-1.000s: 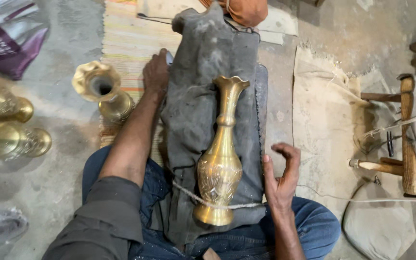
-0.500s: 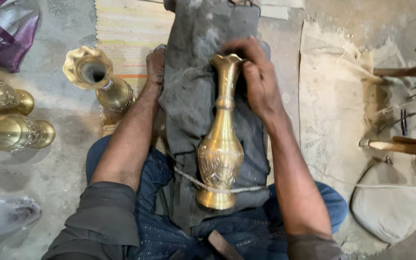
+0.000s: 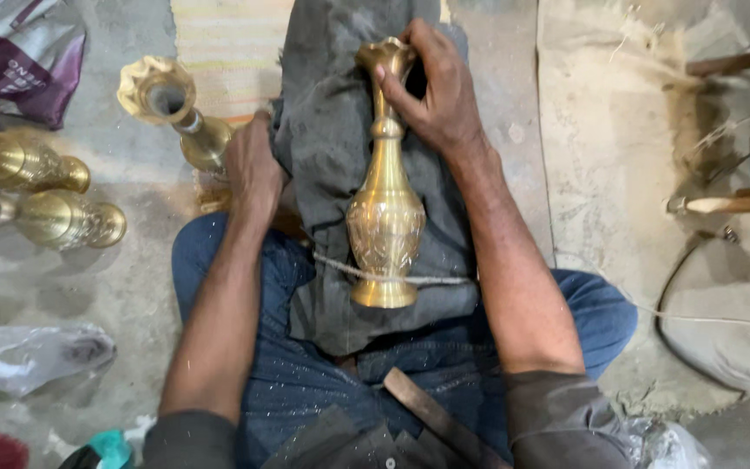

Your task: The person sits cross-legged on the floor with a brass vase held against a cloth pad on their lap. They hold a chisel against the vase surface and strike it with a wooden mallet to carve decorative patterns, repositioning the chisel repeatedly around the body of the vase.

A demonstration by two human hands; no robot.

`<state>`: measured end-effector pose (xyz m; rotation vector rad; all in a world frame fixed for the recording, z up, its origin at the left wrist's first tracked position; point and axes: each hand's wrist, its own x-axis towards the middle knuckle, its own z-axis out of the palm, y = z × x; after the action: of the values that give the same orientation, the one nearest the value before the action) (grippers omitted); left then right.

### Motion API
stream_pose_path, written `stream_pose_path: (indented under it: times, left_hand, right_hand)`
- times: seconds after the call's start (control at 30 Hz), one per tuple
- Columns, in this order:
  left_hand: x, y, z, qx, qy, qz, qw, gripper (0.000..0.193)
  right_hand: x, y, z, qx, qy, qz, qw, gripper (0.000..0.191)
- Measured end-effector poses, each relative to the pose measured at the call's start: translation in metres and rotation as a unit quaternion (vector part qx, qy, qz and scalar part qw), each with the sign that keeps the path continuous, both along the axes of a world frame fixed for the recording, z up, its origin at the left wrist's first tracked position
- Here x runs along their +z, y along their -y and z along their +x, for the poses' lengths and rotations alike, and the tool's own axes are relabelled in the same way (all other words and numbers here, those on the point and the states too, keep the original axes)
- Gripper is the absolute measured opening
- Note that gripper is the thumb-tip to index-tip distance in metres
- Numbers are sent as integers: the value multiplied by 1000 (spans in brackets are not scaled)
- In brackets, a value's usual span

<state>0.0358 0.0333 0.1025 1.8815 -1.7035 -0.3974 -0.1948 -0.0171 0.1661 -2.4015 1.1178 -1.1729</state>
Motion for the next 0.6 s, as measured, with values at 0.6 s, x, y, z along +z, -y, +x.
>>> stream_pose_path:
  times: [0.6]
  left_hand:
    - [-20, -30, 0, 62, -27, 132, 989, 32]
  right_hand:
    - [2, -17, -10, 45, 177, 171, 968, 35]
